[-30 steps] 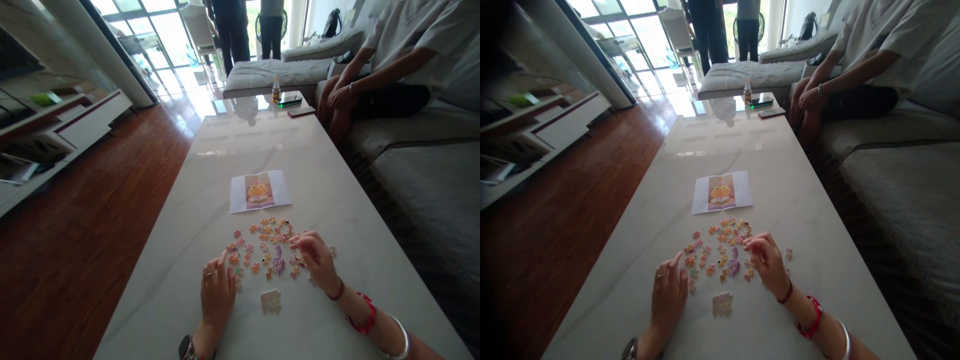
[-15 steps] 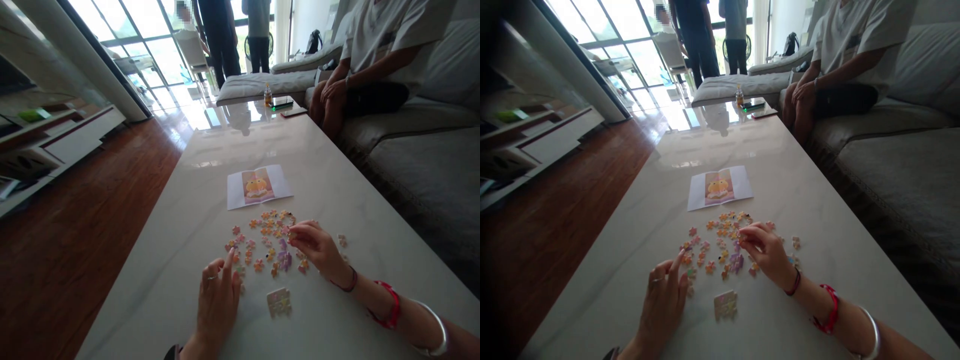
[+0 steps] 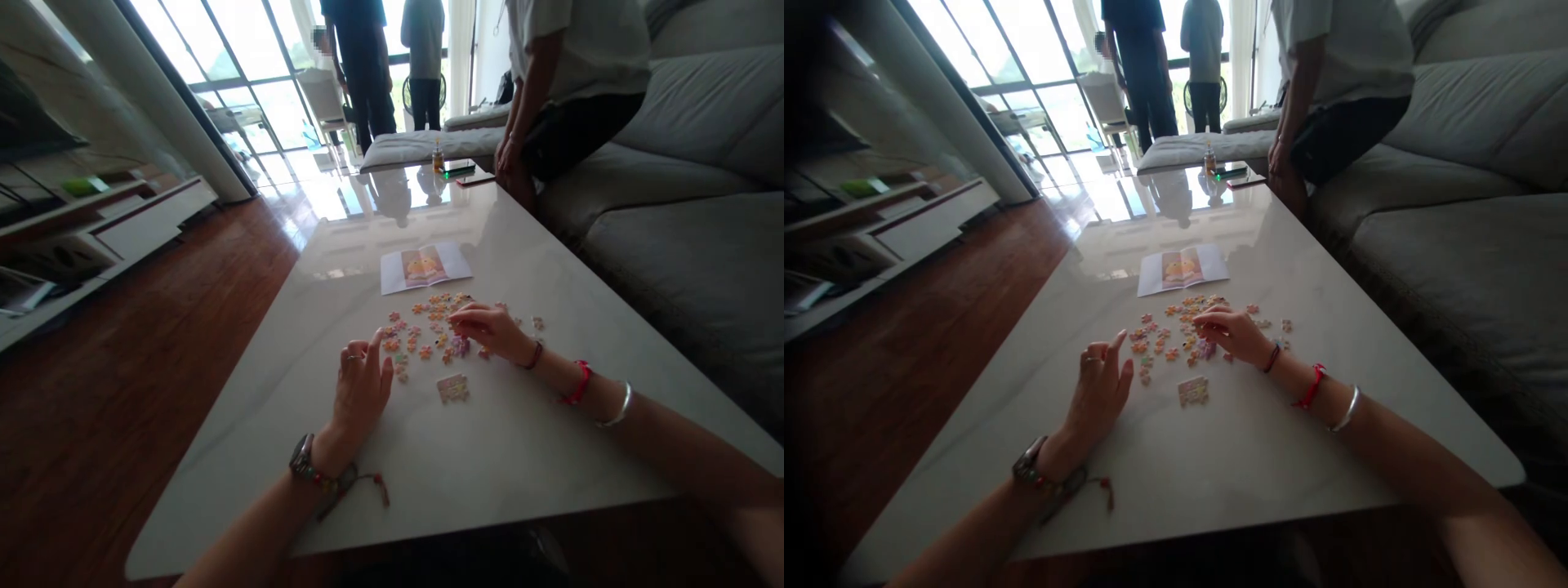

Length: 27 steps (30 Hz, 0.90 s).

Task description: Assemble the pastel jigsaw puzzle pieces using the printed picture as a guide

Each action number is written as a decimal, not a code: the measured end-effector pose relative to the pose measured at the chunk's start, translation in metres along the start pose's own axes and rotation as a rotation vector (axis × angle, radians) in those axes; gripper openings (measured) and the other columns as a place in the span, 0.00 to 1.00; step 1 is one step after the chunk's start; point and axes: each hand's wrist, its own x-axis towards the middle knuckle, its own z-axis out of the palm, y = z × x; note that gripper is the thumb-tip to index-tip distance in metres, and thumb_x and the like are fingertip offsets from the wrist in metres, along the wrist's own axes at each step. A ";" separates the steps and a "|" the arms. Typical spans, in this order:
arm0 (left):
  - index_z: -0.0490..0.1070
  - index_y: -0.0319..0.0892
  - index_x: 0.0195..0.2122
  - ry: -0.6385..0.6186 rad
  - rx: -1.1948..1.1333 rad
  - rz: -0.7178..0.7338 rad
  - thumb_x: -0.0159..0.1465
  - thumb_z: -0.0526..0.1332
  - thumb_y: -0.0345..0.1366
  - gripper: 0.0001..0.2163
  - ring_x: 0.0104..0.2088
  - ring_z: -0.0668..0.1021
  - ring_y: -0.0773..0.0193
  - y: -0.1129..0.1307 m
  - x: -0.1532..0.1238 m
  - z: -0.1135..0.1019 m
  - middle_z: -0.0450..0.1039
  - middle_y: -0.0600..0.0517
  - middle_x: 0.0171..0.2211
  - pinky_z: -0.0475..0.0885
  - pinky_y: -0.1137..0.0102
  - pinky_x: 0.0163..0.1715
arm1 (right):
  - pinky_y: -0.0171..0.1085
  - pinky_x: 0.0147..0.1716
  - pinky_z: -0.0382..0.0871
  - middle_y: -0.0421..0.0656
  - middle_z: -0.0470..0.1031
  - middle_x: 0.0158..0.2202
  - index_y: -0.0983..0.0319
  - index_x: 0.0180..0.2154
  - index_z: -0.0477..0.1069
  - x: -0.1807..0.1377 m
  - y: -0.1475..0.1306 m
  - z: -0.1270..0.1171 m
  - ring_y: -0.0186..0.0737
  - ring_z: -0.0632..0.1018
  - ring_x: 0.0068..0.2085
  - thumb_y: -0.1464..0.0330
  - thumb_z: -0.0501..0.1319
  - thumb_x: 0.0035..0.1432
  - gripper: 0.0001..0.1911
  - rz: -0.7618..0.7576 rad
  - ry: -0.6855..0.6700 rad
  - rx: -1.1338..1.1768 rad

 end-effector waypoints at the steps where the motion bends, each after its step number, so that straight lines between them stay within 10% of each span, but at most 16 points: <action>1: 0.56 0.36 0.53 -0.002 -0.011 0.002 0.60 0.47 0.37 0.20 0.35 0.64 0.59 0.000 0.001 0.000 0.58 0.46 0.34 0.63 0.62 0.39 | 0.29 0.25 0.70 0.40 0.74 0.30 0.58 0.34 0.72 -0.001 -0.002 -0.001 0.28 0.72 0.25 0.66 0.58 0.51 0.08 -0.009 -0.023 -0.015; 16: 0.55 0.38 0.53 -0.088 -0.118 -0.034 0.61 0.47 0.38 0.19 0.36 0.64 0.60 -0.003 0.001 -0.008 0.58 0.46 0.36 0.63 0.63 0.41 | 0.33 0.30 0.69 0.43 0.75 0.31 0.61 0.27 0.69 -0.005 -0.005 0.001 0.32 0.74 0.30 0.68 0.57 0.51 0.04 0.001 -0.286 -0.018; 27: 0.55 0.40 0.52 -0.171 -0.198 -0.106 0.61 0.49 0.34 0.17 0.39 0.64 0.60 -0.002 -0.003 -0.010 0.58 0.46 0.38 0.64 0.61 0.42 | 0.34 0.34 0.68 0.45 0.76 0.33 0.62 0.26 0.67 -0.004 -0.012 0.003 0.33 0.73 0.31 0.71 0.59 0.50 0.02 0.006 -0.242 0.059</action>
